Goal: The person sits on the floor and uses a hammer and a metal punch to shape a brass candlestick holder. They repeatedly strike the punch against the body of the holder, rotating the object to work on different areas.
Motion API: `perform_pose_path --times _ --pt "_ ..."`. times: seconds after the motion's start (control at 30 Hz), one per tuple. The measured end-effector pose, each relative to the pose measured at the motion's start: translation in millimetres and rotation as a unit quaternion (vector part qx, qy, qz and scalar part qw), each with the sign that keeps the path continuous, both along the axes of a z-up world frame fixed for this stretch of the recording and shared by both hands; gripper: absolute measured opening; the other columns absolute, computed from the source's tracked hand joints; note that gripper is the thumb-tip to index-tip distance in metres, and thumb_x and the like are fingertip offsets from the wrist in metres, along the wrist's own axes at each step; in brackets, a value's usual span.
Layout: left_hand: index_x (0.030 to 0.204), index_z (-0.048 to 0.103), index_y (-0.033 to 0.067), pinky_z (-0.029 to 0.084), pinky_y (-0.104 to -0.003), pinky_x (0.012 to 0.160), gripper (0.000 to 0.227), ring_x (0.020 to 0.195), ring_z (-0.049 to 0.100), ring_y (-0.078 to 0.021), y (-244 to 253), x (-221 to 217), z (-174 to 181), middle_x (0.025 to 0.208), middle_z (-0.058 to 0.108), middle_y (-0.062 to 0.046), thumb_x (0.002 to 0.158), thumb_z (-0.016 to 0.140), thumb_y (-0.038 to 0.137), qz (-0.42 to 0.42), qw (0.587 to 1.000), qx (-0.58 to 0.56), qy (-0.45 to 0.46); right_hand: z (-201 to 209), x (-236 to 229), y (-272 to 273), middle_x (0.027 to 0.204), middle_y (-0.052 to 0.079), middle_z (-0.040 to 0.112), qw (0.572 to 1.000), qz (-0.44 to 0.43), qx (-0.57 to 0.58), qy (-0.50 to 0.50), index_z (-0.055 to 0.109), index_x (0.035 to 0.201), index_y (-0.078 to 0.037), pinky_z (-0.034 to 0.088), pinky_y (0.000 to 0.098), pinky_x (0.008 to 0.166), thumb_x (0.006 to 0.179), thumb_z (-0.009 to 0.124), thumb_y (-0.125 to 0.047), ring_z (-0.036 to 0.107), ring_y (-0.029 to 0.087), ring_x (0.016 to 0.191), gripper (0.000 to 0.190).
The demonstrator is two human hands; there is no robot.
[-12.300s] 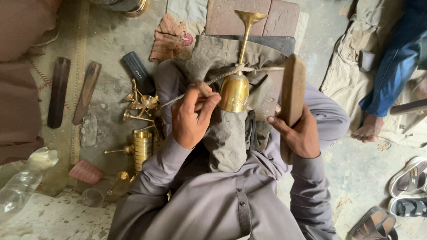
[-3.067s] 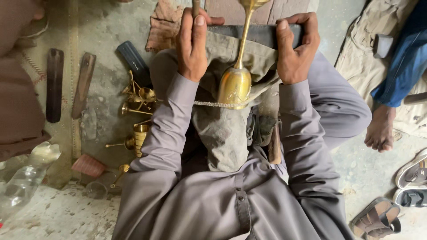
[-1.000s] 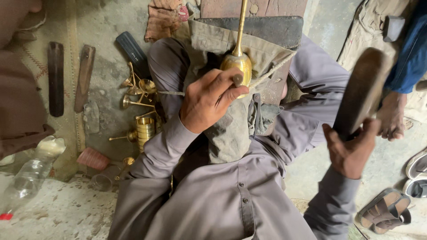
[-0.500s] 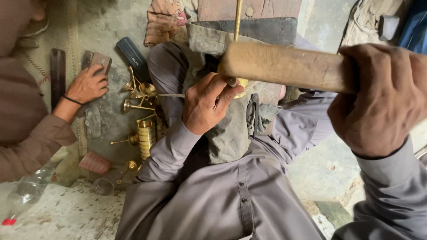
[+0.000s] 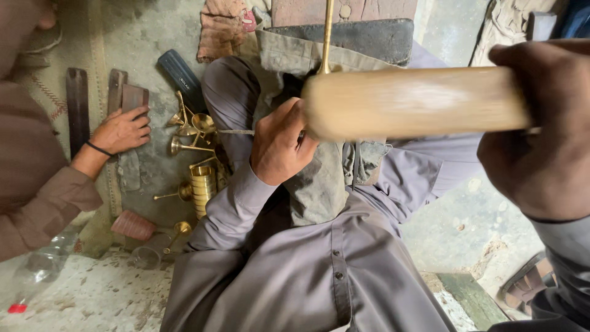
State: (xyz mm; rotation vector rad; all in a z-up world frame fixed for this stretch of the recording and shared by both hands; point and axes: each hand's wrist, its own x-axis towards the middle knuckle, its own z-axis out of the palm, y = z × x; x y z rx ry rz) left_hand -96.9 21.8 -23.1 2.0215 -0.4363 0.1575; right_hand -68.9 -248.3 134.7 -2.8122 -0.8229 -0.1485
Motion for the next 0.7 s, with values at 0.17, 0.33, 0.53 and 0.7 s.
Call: perform_pose_path --times 0.17,0.33,0.53,0.7 --pt "0.123 0.058 0.0117 0.052 -0.037 0.065 0.028 0.078 0.066 -0.0248 -1 0 -1 0.094 0.062 -0.007 0.103 0.077 0.017 0.004 1.000 0.001 -0.029 5 5 6 0.119 0.030 0.057 1.000 0.001 -0.003 0.005 0.049 0.134 0.015 0.058 0.0391 0.085 0.081 0.063 0.023 0.067 0.036 0.103 0.056" --pt "0.127 0.059 0.0093 0.051 -0.039 0.065 0.031 0.073 0.064 -0.0244 1 -1 0 0.092 0.063 -0.008 0.102 0.076 0.016 0.010 1.000 -0.009 -0.006 15 5 16 0.116 0.029 0.060 0.999 0.000 -0.046 -0.015 0.054 0.129 0.013 0.060 0.0386 0.084 0.075 0.066 0.021 0.068 0.036 0.101 0.055" --pt "0.126 0.057 0.0085 0.053 -0.039 0.069 0.031 0.079 0.067 -0.0255 0 1 2 0.097 0.064 -0.009 0.103 0.075 0.017 0.005 0.999 -0.024 -0.021 19 3 21 0.107 0.023 0.063 0.985 0.001 -0.157 -0.077 0.064 0.117 0.007 0.059 0.0388 0.078 0.067 0.074 0.014 0.067 0.034 0.096 0.052" --pt "0.121 0.059 0.0100 0.054 -0.038 0.068 0.025 0.078 0.068 -0.0224 0 0 3 0.096 0.064 -0.007 0.104 0.075 0.019 -0.003 1.000 -0.020 0.004 7 -3 2 0.120 0.023 0.059 0.999 -0.031 -0.029 0.011 0.059 0.134 0.006 0.055 0.0368 0.086 0.086 0.071 0.013 0.061 0.030 0.105 0.049"
